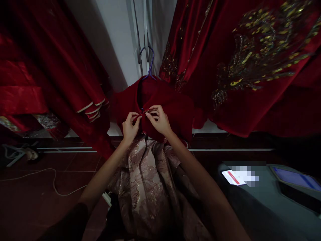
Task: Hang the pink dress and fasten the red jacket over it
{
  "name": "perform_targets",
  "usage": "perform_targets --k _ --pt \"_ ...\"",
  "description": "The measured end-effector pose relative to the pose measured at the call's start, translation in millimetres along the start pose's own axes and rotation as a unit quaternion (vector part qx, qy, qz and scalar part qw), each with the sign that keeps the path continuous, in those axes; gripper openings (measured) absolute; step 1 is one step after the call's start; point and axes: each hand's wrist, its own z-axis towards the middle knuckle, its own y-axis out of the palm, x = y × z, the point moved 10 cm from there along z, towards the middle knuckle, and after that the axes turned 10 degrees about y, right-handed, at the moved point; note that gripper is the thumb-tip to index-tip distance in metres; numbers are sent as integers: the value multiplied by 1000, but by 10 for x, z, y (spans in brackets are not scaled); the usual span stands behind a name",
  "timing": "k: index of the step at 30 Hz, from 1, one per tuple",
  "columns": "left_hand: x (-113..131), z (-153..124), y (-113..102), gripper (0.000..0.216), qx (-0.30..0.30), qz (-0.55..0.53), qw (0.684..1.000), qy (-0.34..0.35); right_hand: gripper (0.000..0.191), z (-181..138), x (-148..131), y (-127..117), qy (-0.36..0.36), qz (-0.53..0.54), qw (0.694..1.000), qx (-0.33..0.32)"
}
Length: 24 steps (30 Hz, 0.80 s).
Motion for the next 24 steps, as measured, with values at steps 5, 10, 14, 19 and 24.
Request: perform_targets --k 5,10,14,19,24 --pt "38 83 -55 19 -7 47 999 27 27 61 -74 39 -17 -10 1000 -9" --pt "26 174 96 22 -63 86 993 45 28 82 -58 81 -2 -27 998 -58" --pt "120 233 182 21 -133 121 979 99 28 93 -51 51 -7 -42 997 -68" --pt "254 227 175 25 -198 205 944 167 28 93 -20 22 -6 -58 997 -52" --pt "356 238 181 26 -242 246 916 206 28 80 -71 30 -15 -74 996 -53"
